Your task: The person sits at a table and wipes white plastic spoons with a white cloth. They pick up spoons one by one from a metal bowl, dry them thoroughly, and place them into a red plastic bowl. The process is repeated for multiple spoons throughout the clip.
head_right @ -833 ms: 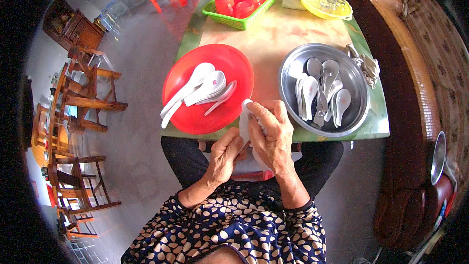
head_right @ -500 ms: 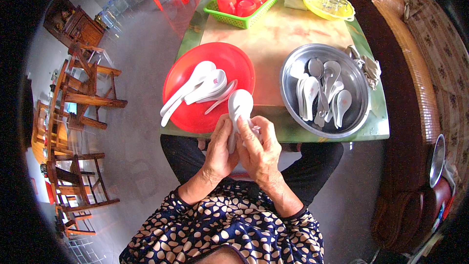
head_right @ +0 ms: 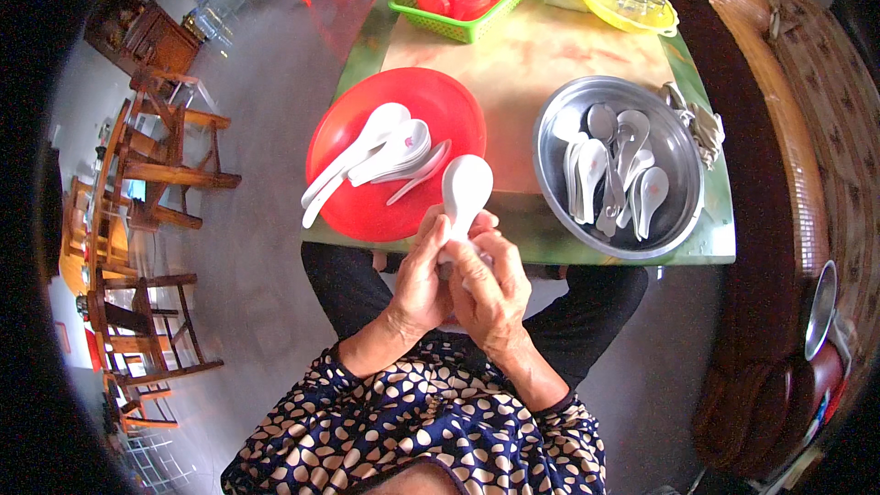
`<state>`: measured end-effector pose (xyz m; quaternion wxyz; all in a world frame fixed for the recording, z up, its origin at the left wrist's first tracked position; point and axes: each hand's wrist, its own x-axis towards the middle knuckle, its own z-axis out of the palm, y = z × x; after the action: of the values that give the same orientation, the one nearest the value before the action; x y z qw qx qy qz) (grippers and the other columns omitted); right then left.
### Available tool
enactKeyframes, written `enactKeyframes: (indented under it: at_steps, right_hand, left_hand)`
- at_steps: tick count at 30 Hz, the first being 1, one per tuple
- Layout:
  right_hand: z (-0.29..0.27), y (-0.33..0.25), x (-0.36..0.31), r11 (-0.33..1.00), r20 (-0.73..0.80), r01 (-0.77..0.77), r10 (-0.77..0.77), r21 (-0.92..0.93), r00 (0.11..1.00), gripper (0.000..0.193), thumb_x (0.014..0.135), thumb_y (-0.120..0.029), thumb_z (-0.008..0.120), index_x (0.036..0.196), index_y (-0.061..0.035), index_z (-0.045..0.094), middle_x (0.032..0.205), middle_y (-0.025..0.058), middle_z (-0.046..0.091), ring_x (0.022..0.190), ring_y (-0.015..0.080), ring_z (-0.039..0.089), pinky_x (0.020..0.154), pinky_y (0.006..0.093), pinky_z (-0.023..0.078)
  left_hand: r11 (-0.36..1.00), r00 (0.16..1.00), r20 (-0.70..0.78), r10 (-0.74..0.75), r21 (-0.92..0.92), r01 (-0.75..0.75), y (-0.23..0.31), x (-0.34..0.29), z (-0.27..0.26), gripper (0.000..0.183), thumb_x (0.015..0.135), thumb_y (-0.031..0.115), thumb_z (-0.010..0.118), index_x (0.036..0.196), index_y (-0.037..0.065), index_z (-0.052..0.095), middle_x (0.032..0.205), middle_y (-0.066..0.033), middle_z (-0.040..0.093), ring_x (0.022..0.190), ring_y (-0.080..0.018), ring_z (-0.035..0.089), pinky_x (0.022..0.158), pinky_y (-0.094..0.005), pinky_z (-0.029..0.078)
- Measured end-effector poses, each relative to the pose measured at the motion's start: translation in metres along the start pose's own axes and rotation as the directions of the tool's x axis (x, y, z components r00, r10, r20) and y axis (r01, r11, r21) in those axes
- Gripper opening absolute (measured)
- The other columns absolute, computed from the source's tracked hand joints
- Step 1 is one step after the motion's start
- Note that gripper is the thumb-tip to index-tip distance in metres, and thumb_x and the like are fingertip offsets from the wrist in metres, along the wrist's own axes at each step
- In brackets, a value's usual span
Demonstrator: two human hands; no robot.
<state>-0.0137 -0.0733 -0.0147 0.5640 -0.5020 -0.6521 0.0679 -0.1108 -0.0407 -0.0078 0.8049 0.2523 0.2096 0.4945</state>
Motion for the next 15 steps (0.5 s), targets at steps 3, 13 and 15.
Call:
enactKeyframes:
  at_steps: [3,13,15]
  right_hand:
    - [0.005,-0.004,0.006,0.993,-0.132,-0.113,0.106,-0.043,0.986,0.032,0.074,0.006,0.061,0.105,-0.0013,0.064,0.097,0.0154,0.058,0.083,0.0274,0.061,0.072,0.0333,0.051]
    - [-0.007,-0.006,-0.002,0.994,0.060,-0.107,0.108,-0.028,0.992,0.032,0.074,0.009,0.062,0.105,0.0006,0.064,0.090,0.0139,0.060,0.077,0.0258,0.061,0.067,0.0306,0.049]
    - [-0.011,-0.007,-0.004,0.998,0.115,-0.063,0.065,-0.016,0.991,0.031,0.071,0.010,0.062,0.101,0.0006,0.066,0.088,0.0136,0.059,0.075,0.0258,0.061,0.063,0.0298,0.049]
  left_hand:
    - [1.000,1.000,0.017,0.009,0.017,-0.009,-0.006,0.000,0.006,0.046,0.100,0.041,0.032,0.125,0.003,0.042,0.119,-0.0119,0.053,0.108,-0.0192,0.052,0.097,-0.0343,0.041]
    - [0.975,0.995,-0.041,0.088,0.209,-0.078,-0.010,0.006,0.015,0.048,0.099,0.046,0.029,0.125,0.006,0.034,0.114,-0.0151,0.053,0.100,-0.0177,0.055,0.083,-0.0327,0.050]
    - [0.973,0.994,-0.056,0.092,0.215,-0.078,-0.012,0.007,0.011,0.054,0.098,0.049,0.030,0.126,0.003,0.037,0.113,-0.0156,0.053,0.098,-0.0202,0.056,0.080,-0.0344,0.052]
